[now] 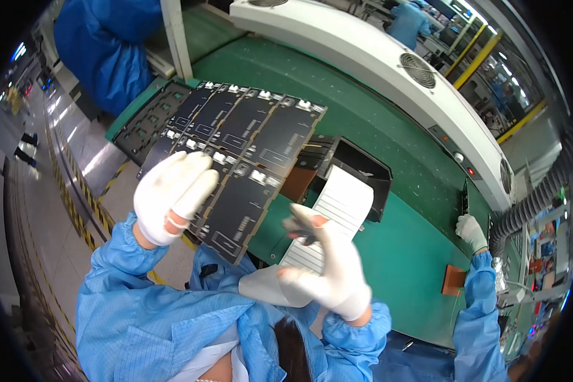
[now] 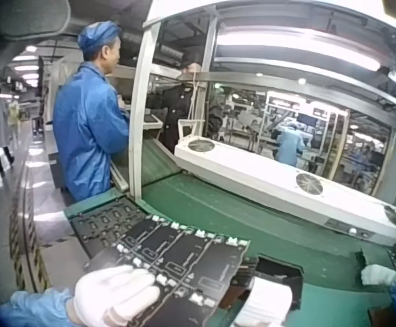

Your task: Apply protective insulation labels or films to printed circuit boards on an assembly line.

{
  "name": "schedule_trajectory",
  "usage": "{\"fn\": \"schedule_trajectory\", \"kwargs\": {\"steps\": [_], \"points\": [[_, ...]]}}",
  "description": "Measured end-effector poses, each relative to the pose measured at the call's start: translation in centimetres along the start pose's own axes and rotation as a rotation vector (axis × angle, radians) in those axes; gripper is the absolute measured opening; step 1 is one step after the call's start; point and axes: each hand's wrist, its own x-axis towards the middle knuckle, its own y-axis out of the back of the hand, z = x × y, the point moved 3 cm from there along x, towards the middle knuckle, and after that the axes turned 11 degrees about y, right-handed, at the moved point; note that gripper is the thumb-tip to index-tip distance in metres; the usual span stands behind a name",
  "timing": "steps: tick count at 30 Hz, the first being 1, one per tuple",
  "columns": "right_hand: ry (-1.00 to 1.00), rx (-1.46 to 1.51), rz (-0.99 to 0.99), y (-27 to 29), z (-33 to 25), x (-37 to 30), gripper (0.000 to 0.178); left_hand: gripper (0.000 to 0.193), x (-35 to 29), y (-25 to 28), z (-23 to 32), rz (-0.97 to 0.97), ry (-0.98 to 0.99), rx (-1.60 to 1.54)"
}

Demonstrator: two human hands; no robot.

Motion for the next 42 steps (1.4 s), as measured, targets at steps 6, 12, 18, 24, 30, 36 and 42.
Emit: {"fn": "schedule_trajectory", "kwargs": {"steps": [6,12,18,24,30,36,42], "points": [[-0.038,0.349,0.505,-2.4,-1.6,-2.2,0.064,0.036,2.1,-2.2,5.6,0.071,-0.261,-0.122],[0.225,-1.129,0.527,8.0,-1.7,-10.6,0.051,0.022,0.9,-3.2,10.6,0.153,-0.48,-0.532],[-0.099,-1.213,0.582,19.4,-1.7,-27.0,0.038,0.02,-7.7,-7.1,6.1,-0.694,0.285,-0.875],[-0.551,-0.224,0.671,20.5,3.5,-24.6,0.03,0.061,-18.4,-11.0,5.5,-1.233,0.914,-1.037],[-0.636,-0.066,0.51,23.3,12.7,-23.9,0.029,0.058,-16.3,-12.0,7.9,-1.511,0.775,-1.353],[-0.529,-0.701,0.428,24.3,15.0,-21.9,0.035,0.033,-12.7,-10.3,6.8,-1.375,0.865,-1.396],[-0.24,-0.933,0.43,16.6,5.3,-16.0,0.032,0.034,-2.5,-7.5,5.9,-0.955,0.956,-1.54]]}}
